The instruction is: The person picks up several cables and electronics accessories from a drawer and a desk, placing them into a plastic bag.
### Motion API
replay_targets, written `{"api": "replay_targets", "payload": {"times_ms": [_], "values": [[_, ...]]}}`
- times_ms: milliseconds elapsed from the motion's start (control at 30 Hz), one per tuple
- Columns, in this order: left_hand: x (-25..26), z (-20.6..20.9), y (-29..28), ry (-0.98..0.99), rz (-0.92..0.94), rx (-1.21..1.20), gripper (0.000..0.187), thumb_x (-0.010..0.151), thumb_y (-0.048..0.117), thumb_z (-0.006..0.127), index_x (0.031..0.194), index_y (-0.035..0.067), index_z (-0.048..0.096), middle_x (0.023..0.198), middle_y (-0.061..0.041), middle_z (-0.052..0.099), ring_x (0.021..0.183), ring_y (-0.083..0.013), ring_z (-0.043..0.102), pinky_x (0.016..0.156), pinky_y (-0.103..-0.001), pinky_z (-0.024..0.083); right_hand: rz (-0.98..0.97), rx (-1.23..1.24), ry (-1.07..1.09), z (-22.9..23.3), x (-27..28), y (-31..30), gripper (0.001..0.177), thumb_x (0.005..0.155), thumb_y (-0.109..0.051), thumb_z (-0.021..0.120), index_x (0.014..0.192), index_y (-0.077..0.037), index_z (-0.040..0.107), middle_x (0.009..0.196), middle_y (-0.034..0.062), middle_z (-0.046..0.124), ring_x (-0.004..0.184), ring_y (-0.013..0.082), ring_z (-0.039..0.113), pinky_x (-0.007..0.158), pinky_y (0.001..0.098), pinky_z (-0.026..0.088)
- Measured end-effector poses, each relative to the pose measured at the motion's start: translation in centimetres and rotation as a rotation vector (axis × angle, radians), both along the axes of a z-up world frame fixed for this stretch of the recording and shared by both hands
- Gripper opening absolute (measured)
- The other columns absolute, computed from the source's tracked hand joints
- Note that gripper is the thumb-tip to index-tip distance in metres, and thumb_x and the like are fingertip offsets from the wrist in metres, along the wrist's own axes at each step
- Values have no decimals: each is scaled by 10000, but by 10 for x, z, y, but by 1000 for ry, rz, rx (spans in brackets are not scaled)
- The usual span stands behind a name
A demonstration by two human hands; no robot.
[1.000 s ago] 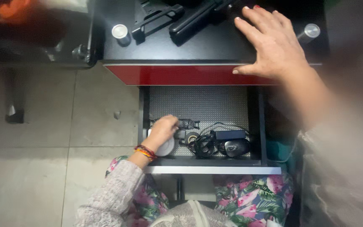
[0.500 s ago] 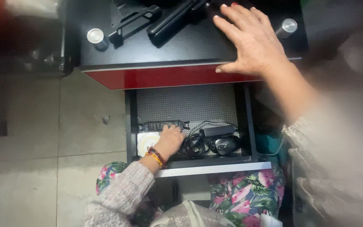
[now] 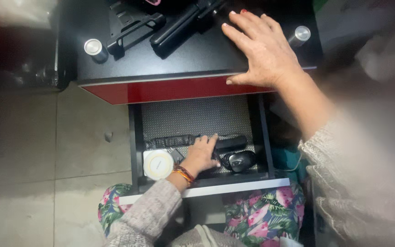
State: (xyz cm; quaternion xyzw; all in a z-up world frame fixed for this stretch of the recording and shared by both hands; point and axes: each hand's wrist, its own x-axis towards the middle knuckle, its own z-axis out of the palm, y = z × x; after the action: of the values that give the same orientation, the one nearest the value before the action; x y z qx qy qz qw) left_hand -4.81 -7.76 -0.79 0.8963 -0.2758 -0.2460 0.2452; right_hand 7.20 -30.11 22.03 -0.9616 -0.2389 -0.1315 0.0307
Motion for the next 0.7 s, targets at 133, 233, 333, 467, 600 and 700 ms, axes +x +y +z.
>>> {"api": "replay_targets", "payload": {"times_ms": [133,233,333,467,600,700], "values": [[-1,1,-18,0,-9,92,911,621,372,942,1373,102,505,1306,-168,530,1262,-427,509,951,-535,515,-4,18,25,1,0,1,1135,614,-497,926,1565,-100,451,1645,148,375,1530,337,305,1243,532,234],[7,-17,-20,42,8,65,820,621,363,948,1304,119,564,1280,-200,536,1195,-427,573,958,-504,529,8,25,21,3,1,1,1134,606,-499,916,1560,-96,456,1641,159,382,1527,347,312,1233,542,244],[13,-30,-21,98,13,15,825,607,329,948,1316,160,560,1210,-207,568,1127,-425,606,934,-500,524,18,29,20,7,2,3,1143,571,-513,904,1538,-98,458,1616,166,394,1504,354,329,1208,561,257],[10,-33,-8,53,28,-173,659,666,318,916,1229,150,617,1124,-197,623,1093,-418,622,905,-501,522,35,35,6,12,4,6,1130,558,-510,876,1527,-107,456,1609,169,399,1496,358,347,1197,569,274],[9,-34,1,12,77,-278,582,665,322,907,1155,139,653,1071,-204,663,1072,-433,632,889,-511,514,2,-8,11,9,4,8,1124,552,-551,859,1510,-126,452,1604,153,390,1487,344,338,1195,553,266],[5,-37,19,238,151,-400,546,683,334,902,1107,80,668,1035,-180,721,1031,-364,678,865,-447,522,-58,-101,8,6,8,12,1160,522,-585,858,1508,-138,441,1607,137,371,1484,328,321,1198,525,255]]}}
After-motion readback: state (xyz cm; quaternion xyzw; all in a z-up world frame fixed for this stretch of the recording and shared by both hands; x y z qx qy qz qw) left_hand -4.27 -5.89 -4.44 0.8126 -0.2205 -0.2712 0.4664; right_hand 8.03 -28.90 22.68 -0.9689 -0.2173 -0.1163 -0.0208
